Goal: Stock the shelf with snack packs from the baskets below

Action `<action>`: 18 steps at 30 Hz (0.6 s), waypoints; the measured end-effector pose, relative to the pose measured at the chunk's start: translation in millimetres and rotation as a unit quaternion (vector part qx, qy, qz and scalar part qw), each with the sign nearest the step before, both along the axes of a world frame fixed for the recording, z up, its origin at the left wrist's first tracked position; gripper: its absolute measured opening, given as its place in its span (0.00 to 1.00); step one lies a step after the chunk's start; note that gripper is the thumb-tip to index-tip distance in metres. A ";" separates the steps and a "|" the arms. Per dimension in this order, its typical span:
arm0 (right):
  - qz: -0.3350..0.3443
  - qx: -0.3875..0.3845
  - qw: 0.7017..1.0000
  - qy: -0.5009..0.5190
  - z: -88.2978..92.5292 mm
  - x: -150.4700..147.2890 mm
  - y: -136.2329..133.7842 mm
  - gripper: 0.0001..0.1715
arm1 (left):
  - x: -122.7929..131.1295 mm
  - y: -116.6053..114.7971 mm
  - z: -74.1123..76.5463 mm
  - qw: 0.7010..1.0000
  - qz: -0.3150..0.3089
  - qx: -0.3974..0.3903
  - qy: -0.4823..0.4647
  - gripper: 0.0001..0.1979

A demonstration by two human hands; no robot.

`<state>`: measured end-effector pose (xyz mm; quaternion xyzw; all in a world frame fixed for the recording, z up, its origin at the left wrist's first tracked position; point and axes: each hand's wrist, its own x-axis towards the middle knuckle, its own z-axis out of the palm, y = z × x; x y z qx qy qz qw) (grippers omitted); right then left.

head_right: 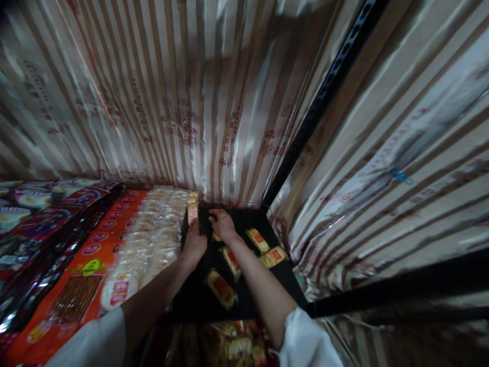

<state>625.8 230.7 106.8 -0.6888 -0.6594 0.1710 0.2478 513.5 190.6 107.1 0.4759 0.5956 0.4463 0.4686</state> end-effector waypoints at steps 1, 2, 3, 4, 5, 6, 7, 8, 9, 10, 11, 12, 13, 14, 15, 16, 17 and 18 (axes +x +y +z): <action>0.012 -0.015 1.000 -0.024 4.4 8.8 -6.8 0.17 | 0.7 -3.8 -0.9 0.999 -0.010 -0.011 0.032 0.30; 0.028 -0.030 0.998 -0.049 8.8 17.2 -13.7 0.17 | 1.5 -7.3 -2.5 0.998 -0.018 -0.024 0.050 0.29; 0.042 -0.045 0.995 -0.077 13.2 24.8 -20.4 0.17 | 2.3 -10.5 -4.4 0.997 -0.026 -0.037 0.060 0.29; 0.052 -0.062 0.991 -0.107 17.2 31.2 -26.8 0.18 | 3.4 -13.1 -6.5 0.996 -0.034 -0.050 0.061 0.29; 0.059 -0.078 0.986 -0.137 20.9 36.4 -32.7 0.19 | 4.6 -15.2 -8.4 0.996 -0.041 -0.060 0.056 0.28; 0.061 -0.096 0.980 -0.165 24.0 40.1 -37.9 0.19 | 6.1 -16.7 -9.9 0.995 -0.048 -0.068 0.052 0.28; 0.056 -0.116 0.974 -0.186 26.5 42.5 -42.2 0.20 | 7.9 -17.9 -11.0 0.995 -0.054 -0.073 0.048 0.28; 0.047 -0.137 0.969 -0.199 28.4 43.8 -45.8 0.20 | 9.9 -18.6 -11.6 0.995 -0.057 -0.074 0.045 0.27; 0.038 -0.157 0.965 -0.204 29.8 44.0 -48.5 0.21 | 12.1 -19.2 -11.8 0.995 -0.059 -0.075 0.042 0.27; 0.032 -0.173 0.963 -0.203 30.7 43.6 -50.4 0.20 | 14.3 -19.7 -11.7 0.995 -0.061 -0.075 0.038 0.26; 0.025 -0.185 0.962 -0.199 31.1 42.7 -51.8 0.20 | 16.5 -20.1 -11.3 0.995 -0.063 -0.075 0.033 0.25; 0.021 -0.191 0.962 -0.196 31.2 41.6 -52.6 0.20 | 18.6 -20.6 -11.0 0.995 -0.066 -0.076 0.026 0.23; 0.021 -0.187 0.963 -0.194 31.0 40.5 -52.9 0.19 | 20.5 -21.1 -10.7 0.994 -0.070 -0.077 0.017 0.22; 0.023 -0.176 0.965 -0.192 30.5 39.5 -52.9 0.18 | 22.1 -21.8 -10.6 0.994 -0.073 -0.077 0.006 0.20; 0.027 -0.162 0.968 -0.189 29.8 38.7 -52.4 0.18 | 23.3 -22.5 -10.7 0.994 -0.073 -0.078 -0.006 0.19; 0.032 -0.148 0.971 -0.185 29.0 38.1 -51.7 0.17 | 24.1 -23.3 -11.0 0.994 -0.069 -0.079 -0.019 0.18; 0.038 -0.135 0.974 -0.176 28.1 37.5 -50.5 0.16 | 24.6 -24.0 -11.5 0.994 -0.060 -0.079 -0.033 0.16; 0.045 -0.123 0.978 -0.163 27.2 37.0 -49.0 0.16 | 24.6 -24.7 -12.2 0.995 -0.047 -0.080 -0.049 0.15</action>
